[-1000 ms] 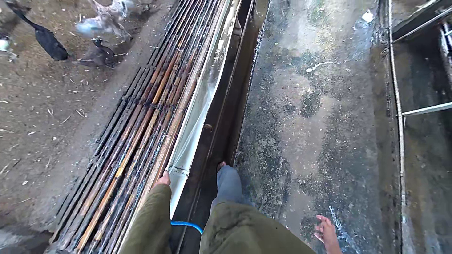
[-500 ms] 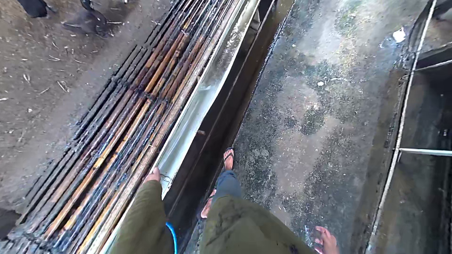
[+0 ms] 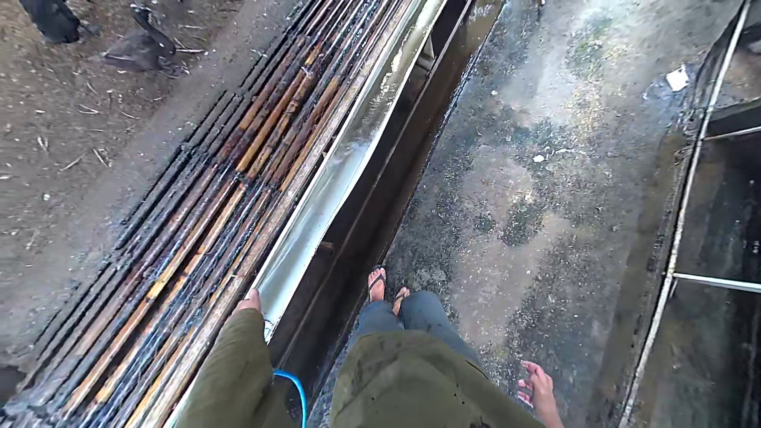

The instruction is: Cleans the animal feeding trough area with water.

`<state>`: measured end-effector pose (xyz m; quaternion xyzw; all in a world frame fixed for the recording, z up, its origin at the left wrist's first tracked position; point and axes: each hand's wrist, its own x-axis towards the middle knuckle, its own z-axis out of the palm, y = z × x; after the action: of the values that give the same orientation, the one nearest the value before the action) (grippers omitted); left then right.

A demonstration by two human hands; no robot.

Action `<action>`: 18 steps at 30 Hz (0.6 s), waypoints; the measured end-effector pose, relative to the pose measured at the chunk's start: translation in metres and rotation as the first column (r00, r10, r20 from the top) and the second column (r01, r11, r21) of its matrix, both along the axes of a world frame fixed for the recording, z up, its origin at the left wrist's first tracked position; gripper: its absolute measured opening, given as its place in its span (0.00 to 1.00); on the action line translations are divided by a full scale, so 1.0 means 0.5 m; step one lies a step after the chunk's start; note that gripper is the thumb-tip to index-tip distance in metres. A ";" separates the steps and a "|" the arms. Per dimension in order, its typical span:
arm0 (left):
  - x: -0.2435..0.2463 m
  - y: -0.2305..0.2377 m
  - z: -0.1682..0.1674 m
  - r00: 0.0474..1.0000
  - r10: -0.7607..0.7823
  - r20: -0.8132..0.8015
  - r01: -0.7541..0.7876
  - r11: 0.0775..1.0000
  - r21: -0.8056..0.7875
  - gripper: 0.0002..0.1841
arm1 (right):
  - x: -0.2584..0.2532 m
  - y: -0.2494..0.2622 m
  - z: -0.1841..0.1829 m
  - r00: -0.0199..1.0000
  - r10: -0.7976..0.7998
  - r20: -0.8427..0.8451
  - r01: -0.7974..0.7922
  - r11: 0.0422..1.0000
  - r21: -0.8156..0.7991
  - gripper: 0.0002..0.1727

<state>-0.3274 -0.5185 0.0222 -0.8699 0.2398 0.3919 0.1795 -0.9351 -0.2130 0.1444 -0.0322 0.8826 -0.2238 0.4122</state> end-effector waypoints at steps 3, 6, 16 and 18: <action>-0.022 -0.022 0.013 0.997 -0.074 0.001 0.074 0.997 0.024 0.31 | -0.005 -0.019 -0.009 0.999 0.038 0.018 -0.039 0.999 0.029 0.24; -0.053 -0.046 0.020 0.998 -0.059 0.003 0.059 0.998 0.006 0.33 | -0.032 -0.044 -0.020 0.998 0.054 0.020 -0.054 0.998 0.024 0.23; -0.136 -0.118 0.005 0.999 0.013 -0.049 -0.015 0.999 -0.029 0.35 | -0.214 -0.245 -0.042 0.999 0.054 -0.001 -0.054 0.998 -0.036 0.23; -0.157 -0.133 0.022 0.999 0.003 -0.039 -0.003 1.000 -0.007 0.35 | -0.247 -0.286 -0.041 0.997 0.079 0.002 -0.079 0.996 -0.041 0.23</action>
<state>-0.4058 -0.5850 0.0334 -0.8632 0.2433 0.4081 0.1709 -1.0584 -0.3560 0.1239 -0.0752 0.8752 -0.2252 0.4215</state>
